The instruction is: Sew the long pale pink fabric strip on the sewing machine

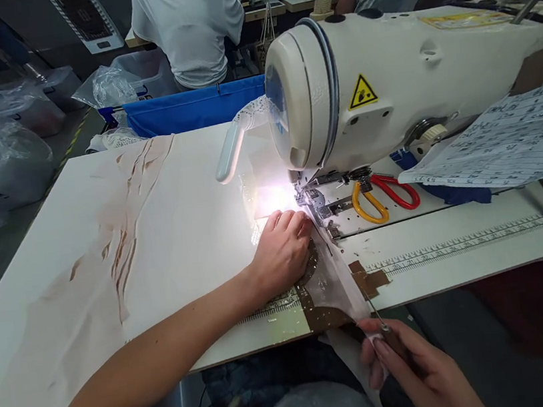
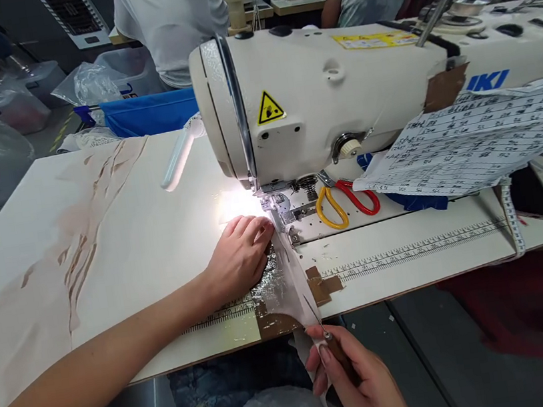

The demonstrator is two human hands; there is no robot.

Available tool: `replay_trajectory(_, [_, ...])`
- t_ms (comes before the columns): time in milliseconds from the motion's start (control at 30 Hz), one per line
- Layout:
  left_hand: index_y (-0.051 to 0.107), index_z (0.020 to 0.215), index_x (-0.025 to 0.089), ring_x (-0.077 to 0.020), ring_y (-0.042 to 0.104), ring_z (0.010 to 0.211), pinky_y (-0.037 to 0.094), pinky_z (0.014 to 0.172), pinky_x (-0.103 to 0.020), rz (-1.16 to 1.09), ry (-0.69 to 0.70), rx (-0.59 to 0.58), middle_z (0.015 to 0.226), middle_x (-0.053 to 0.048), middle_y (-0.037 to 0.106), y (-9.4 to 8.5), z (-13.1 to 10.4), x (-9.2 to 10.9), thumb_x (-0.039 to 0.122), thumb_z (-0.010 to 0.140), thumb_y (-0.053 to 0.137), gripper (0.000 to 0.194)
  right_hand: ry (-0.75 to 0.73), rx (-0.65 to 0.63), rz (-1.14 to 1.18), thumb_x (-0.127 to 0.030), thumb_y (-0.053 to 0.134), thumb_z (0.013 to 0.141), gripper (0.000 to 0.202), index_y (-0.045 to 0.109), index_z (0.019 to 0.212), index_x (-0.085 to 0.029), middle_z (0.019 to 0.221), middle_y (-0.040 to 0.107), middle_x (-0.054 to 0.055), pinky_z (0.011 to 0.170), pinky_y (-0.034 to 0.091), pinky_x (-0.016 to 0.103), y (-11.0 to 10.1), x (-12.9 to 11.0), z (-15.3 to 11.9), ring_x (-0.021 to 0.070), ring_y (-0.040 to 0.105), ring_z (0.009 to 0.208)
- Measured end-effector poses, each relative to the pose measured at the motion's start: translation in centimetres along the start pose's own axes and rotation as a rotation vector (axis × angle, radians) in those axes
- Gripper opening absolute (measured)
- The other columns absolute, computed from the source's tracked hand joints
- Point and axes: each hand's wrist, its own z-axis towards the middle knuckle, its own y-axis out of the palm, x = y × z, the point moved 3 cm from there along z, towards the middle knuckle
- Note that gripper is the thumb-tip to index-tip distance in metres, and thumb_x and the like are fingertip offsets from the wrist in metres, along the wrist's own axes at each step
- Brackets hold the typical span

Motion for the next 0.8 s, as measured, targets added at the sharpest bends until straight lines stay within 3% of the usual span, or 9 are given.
replay_trajectory(367, [0.060,0.112,0.005,-0.0286,0.050,0.103,0.045,0.090,-0.044,-0.049,-0.017,0.034,0.113,-0.018,0.058,0.0,-0.3,0.2,0.017,0.087,0.041,0.034,-0.058,0.033,-0.029,-0.045,0.059,0.087,0.023,0.068,0.098,-0.026,0.068,0.065,-0.003,0.056,0.051,0.021,-0.5,0.1,-0.1,0.0114,0.060,0.053])
replay_trajectory(567, [0.061,0.112,0.007,-0.0298,0.048,0.107,0.046,0.090,-0.046,-0.082,-0.052,0.055,0.114,-0.017,0.057,-0.3,-0.1,-0.2,0.019,0.087,0.040,0.035,-0.094,0.089,-0.163,-0.045,0.062,0.085,0.025,0.072,0.098,-0.026,0.070,0.070,0.001,0.062,0.053,0.019,-1.5,0.0,-0.1,0.0155,0.065,0.065])
replay_trajectory(800, [0.061,0.112,0.008,-0.0286,0.051,0.105,0.048,0.090,-0.045,-0.095,-0.080,0.086,0.110,-0.016,0.058,-0.5,0.5,-0.9,0.018,0.088,0.041,0.033,-0.273,0.085,-0.320,-0.043,0.060,0.087,0.024,0.074,0.099,-0.028,0.094,0.077,0.005,0.068,0.057,0.023,-2.1,-0.7,0.3,0.0197,0.071,0.081])
